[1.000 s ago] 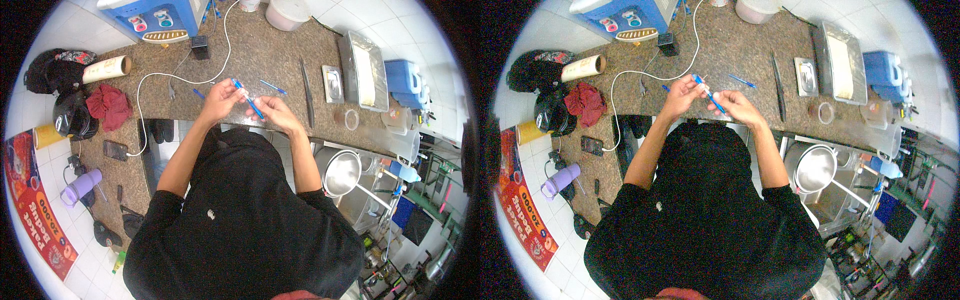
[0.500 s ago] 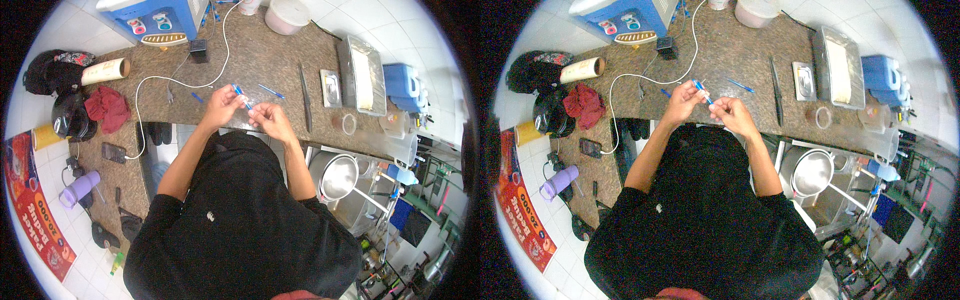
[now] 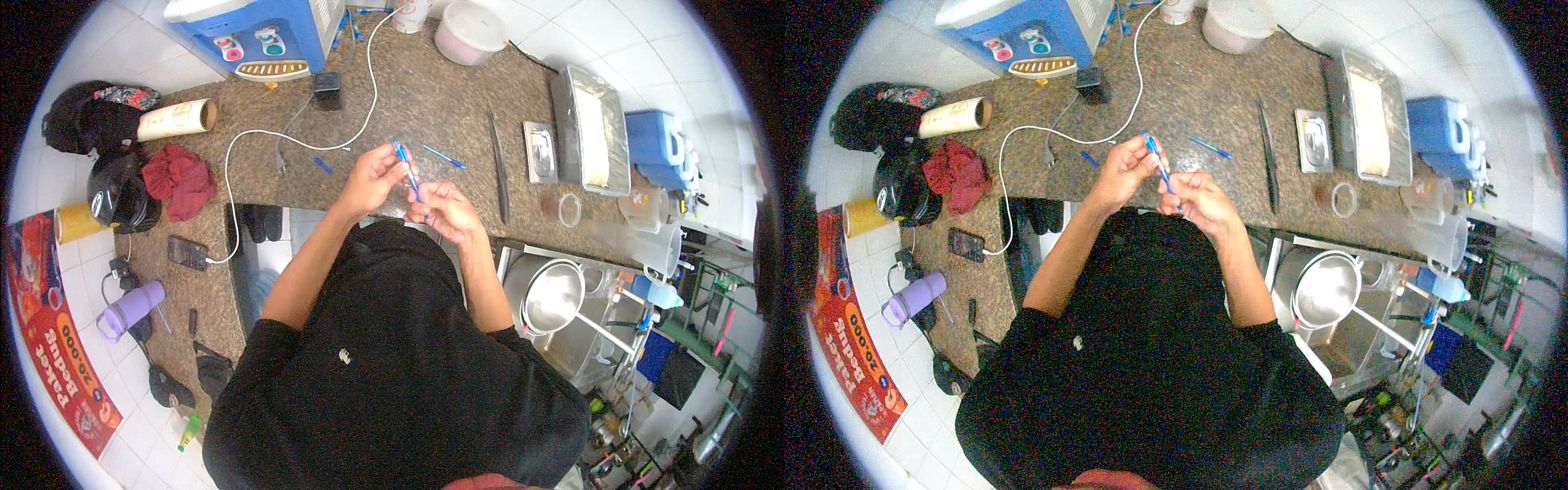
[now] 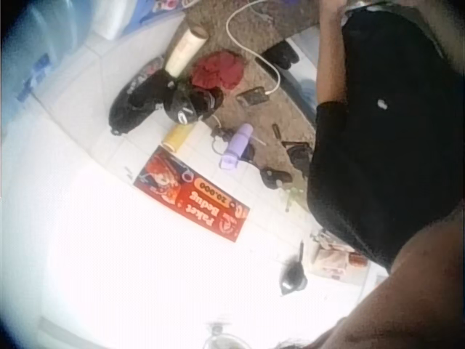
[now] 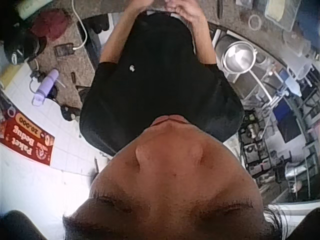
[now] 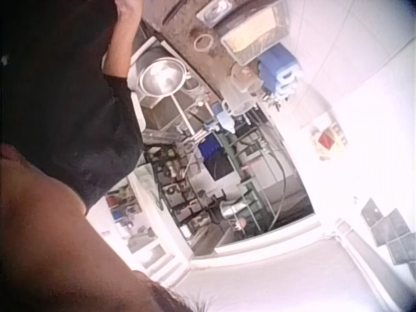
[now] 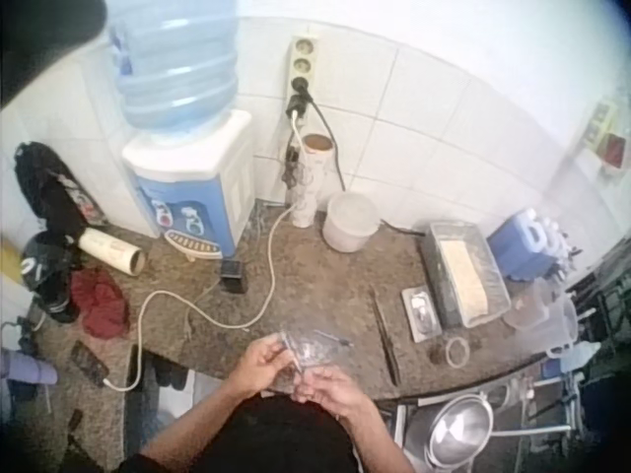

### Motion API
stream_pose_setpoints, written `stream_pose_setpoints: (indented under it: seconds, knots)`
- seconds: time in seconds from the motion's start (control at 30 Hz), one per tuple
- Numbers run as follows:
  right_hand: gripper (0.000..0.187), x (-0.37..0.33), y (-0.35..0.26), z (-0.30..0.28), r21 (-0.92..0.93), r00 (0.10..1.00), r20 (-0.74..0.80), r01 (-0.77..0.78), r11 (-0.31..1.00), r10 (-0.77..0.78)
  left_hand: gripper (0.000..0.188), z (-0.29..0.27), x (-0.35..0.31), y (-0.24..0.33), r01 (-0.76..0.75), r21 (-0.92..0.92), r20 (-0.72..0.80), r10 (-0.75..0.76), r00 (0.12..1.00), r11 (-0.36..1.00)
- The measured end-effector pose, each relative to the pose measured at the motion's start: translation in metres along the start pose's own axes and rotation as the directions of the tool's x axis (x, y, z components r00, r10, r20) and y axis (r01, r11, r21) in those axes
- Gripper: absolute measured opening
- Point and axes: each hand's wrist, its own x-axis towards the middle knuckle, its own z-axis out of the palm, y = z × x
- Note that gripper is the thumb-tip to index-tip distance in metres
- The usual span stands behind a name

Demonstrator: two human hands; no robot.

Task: The person assembles blue pens by inserting ink cartridges into barrels and attaching caps. They also use a knife to scrape a small white object on the countertop and briefly wipe a stainless steel table with a green cloth. The person handles the pen components one at a time, repeatedly assembling and disassembling them.

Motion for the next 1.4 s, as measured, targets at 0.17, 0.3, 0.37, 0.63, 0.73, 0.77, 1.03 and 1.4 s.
stream_pose_setpoints:
  seconds: [0.17, 0.3, 0.37, 0.63, 0.73, 0.77, 1.03, 1.4]
  knots:
    - [0.027, -0.003, -0.007, 0.010, 0.056, 0.999, -0.050, 0.001, 0.998, 0.002, 0.012, -0.001, 0.004, 0.011, 0.069, -0.022, 0.072, -0.067, 0.995, 0.997]
    - [0.025, -0.004, -0.021, 0.028, -0.540, 0.954, -0.275, -0.051, 0.840, -0.119, 0.008, -0.007, 0.005, 0.003, 0.027, 0.093, 0.007, -0.028, 1.000, 0.995]
    - [0.024, -0.004, -0.020, 0.026, -0.683, 0.953, -0.264, -0.076, 0.726, -0.149, 0.008, -0.006, 0.006, 0.001, -0.007, 0.158, 0.002, 0.007, 1.000, 0.987]
    - [0.024, -0.003, -0.002, 0.012, 0.051, 1.000, -0.019, 0.000, 0.999, 0.001, 0.018, -0.001, 0.008, 0.021, 0.033, 0.053, 0.146, -0.041, 0.988, 0.998]
    - [0.026, -0.002, -0.016, 0.015, -0.331, 0.994, -0.095, 0.019, 0.943, -0.053, 0.031, -0.002, 0.007, 0.025, 0.016, 0.100, 0.038, -0.019, 0.999, 0.995]
    - [0.026, -0.001, -0.021, 0.016, -0.465, 0.991, -0.098, 0.033, 0.885, -0.088, 0.036, 0.000, 0.007, 0.028, 0.004, 0.117, -0.010, -0.002, 1.000, 0.993]
    - [0.023, 0.007, -0.039, 0.031, -0.384, 0.997, -0.004, 0.065, 0.921, -0.072, 0.050, 0.010, 0.006, 0.056, -0.051, 0.301, -0.043, 0.067, 0.997, 0.952]
    - [0.025, 0.013, -0.035, 0.039, -0.309, 0.995, -0.002, 0.092, 0.947, -0.097, 0.045, -0.004, 0.014, 0.055, -0.102, 0.460, 0.014, 0.108, 0.994, 0.882]
